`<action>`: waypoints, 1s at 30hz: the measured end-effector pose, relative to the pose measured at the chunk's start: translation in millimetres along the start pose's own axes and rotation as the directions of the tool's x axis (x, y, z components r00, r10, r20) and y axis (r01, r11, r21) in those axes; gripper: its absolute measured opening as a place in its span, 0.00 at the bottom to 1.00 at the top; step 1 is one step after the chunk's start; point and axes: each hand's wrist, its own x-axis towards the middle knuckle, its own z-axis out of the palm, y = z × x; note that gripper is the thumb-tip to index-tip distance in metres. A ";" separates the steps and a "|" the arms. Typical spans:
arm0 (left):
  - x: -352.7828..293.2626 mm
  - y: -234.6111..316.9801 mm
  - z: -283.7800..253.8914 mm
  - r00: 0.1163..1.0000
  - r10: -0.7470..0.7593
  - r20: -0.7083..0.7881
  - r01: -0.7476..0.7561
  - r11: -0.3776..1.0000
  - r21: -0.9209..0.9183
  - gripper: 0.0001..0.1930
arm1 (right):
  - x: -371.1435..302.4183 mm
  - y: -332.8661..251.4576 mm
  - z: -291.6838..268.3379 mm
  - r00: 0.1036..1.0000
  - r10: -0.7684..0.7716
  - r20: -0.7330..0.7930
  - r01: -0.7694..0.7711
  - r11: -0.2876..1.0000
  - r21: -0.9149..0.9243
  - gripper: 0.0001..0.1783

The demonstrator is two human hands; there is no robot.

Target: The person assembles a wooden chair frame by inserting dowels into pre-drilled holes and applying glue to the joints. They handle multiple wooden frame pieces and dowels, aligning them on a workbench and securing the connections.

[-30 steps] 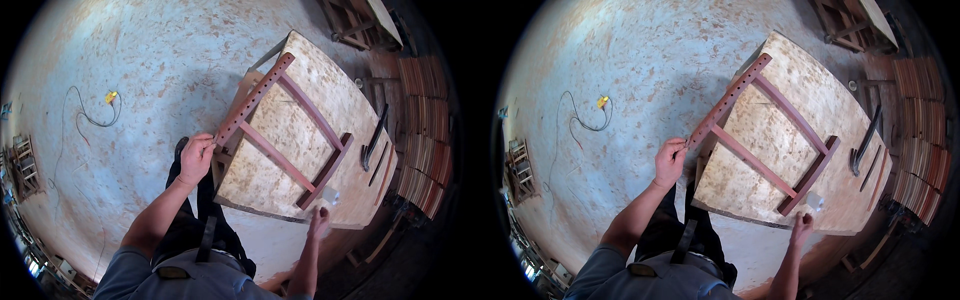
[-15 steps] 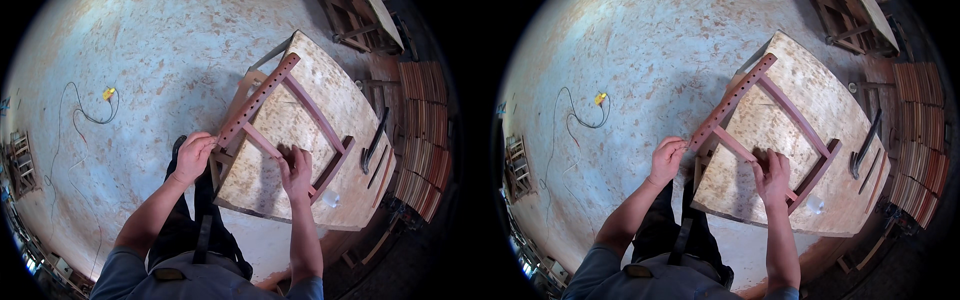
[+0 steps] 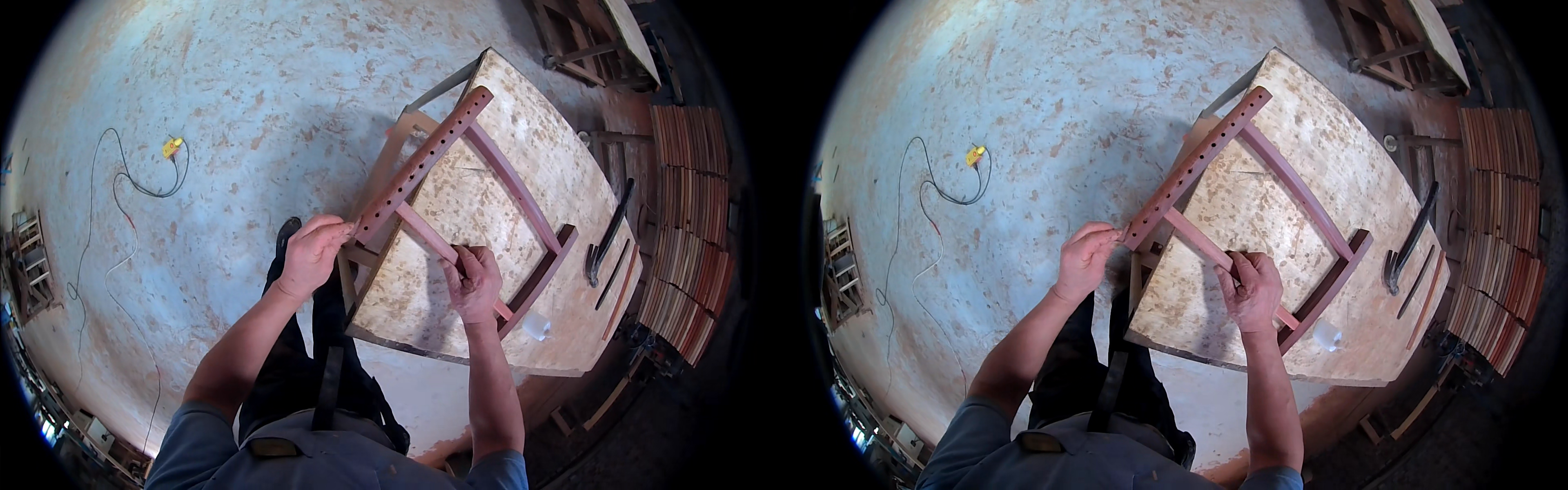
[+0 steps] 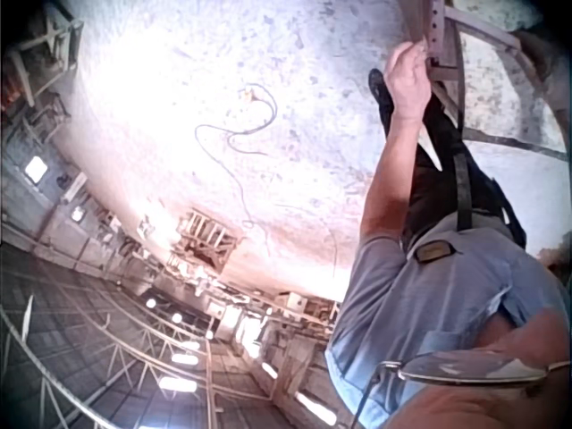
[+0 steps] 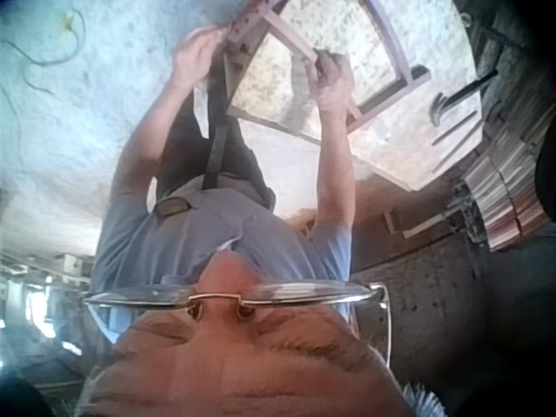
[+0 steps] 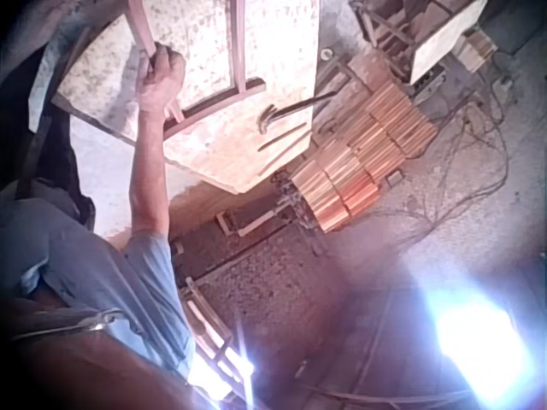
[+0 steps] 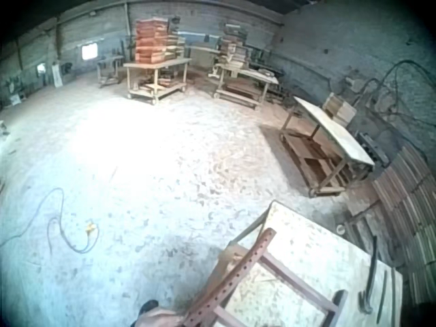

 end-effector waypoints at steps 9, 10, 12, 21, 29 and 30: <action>6.6 -2.3 -4.8 0.998 0.056 0.036 -0.055 0.998 -0.027 0.10 | 1.0 -0.8 0.5 1.000 0.009 0.011 -0.009 1.000 0.002 0.17; 6.7 -2.7 -4.6 0.997 0.063 0.034 -0.062 0.998 -0.030 0.10 | 1.1 -1.0 0.6 1.000 0.007 0.012 -0.007 1.000 0.000 0.17; 6.0 -2.4 -3.9 0.998 0.045 0.033 -0.043 0.998 -0.043 0.11 | 0.4 -0.1 1.6 1.000 0.006 0.011 -0.006 1.000 -0.008 0.17; 8.9 1.0 -6.9 0.996 0.082 0.040 -0.081 0.997 -0.019 0.13 | -1.2 1.1 3.4 0.999 0.028 0.027 -0.028 1.000 0.001 0.17; 8.1 0.6 -7.5 0.997 0.057 0.053 -0.055 0.998 -0.029 0.13 | -0.4 1.3 2.8 1.000 -0.014 0.028 0.014 1.000 -0.006 0.17; 8.1 1.5 -6.6 0.997 0.059 0.044 -0.057 0.998 -0.027 0.13 | -0.8 2.2 3.5 0.999 -0.017 0.028 0.017 1.000 -0.011 0.17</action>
